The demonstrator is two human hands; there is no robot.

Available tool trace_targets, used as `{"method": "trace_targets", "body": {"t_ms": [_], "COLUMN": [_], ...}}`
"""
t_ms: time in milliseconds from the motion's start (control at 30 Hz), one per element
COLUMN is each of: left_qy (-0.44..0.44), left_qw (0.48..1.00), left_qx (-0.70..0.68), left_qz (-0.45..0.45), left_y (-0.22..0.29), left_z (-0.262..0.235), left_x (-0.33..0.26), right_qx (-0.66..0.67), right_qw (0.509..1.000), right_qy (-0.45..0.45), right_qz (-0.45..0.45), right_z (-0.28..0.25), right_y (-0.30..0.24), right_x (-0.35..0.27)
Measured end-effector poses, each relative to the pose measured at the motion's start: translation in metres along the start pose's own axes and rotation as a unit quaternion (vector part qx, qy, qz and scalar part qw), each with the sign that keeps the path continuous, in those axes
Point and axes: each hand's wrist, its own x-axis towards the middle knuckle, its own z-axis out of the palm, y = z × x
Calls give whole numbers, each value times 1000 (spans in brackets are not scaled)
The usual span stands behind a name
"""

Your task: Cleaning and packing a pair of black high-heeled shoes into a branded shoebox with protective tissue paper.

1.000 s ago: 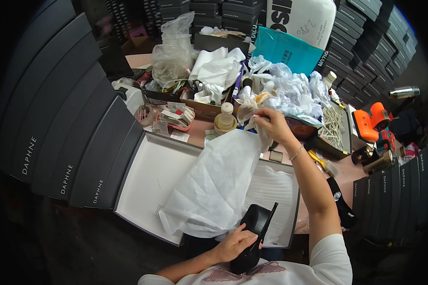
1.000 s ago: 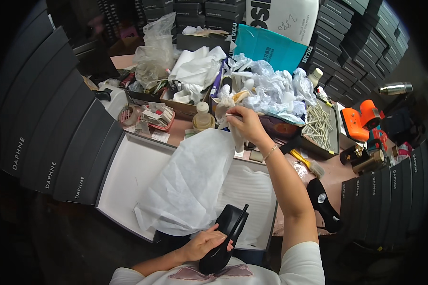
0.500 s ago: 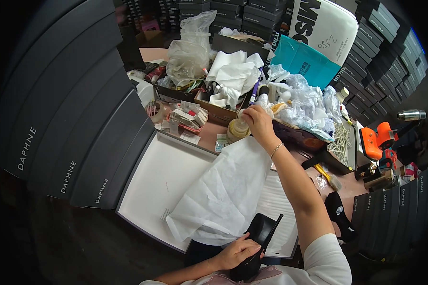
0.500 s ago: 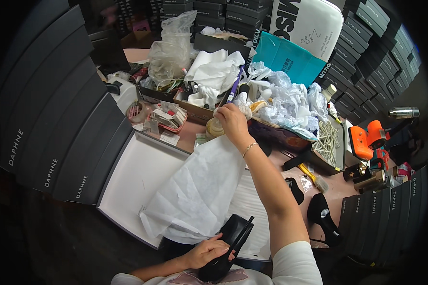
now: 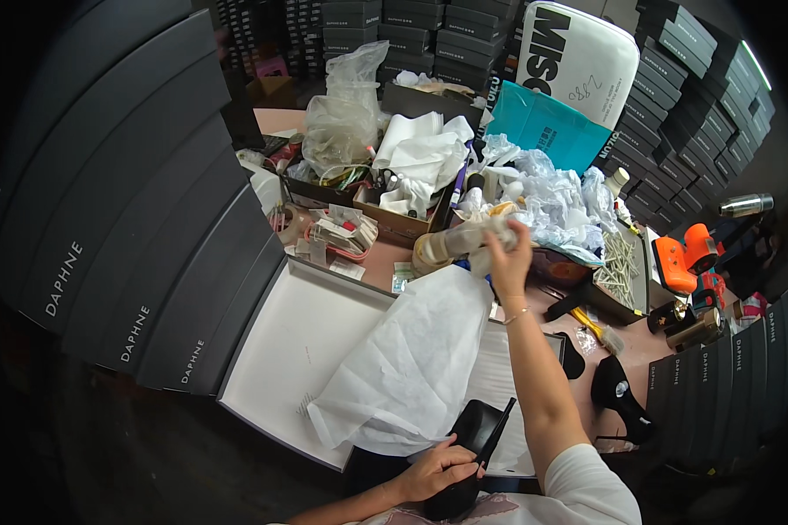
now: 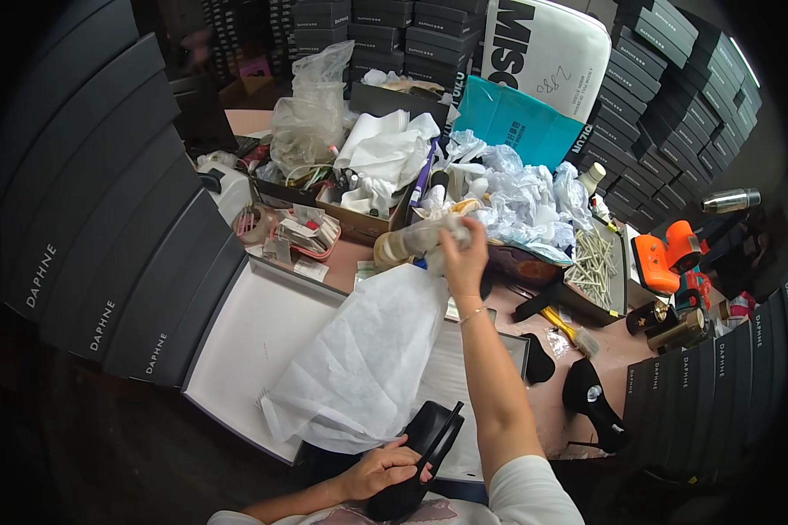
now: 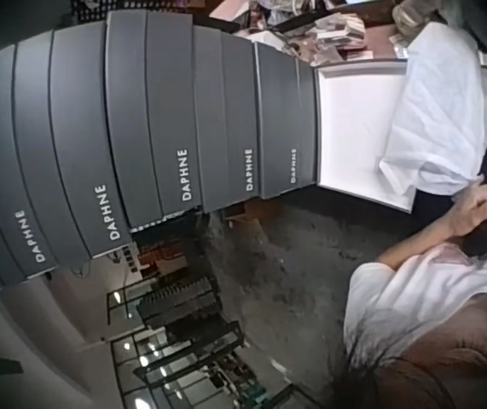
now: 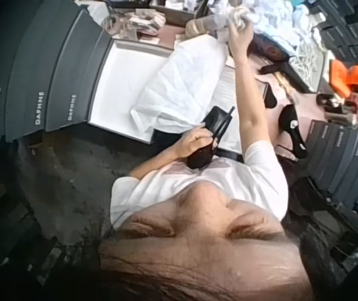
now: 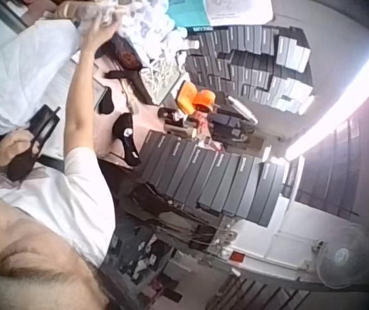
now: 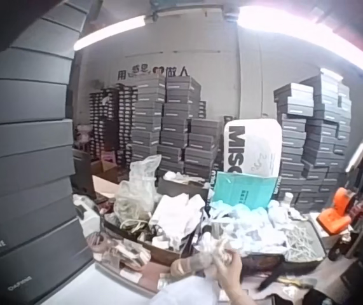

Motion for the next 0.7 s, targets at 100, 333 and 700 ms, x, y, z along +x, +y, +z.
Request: {"method": "trace_targets", "body": {"t_ms": [100, 333, 700], "left_qy": [0, -46, -201], "left_qw": [1000, 996, 963], "left_qx": [4, 75, 177], "left_qz": [0, 31, 36], "left_y": [-1, 17, 19], "left_z": [2, 0, -15], "left_x": [1, -1, -3], "right_qx": [258, -66, -35], "right_qw": [942, 989, 981], "right_qy": [138, -80, -181], "right_qz": [164, -105, -56], "right_z": [-30, 11, -61], "right_y": [24, -3, -69], "right_x": [-1, 3, 29]}}
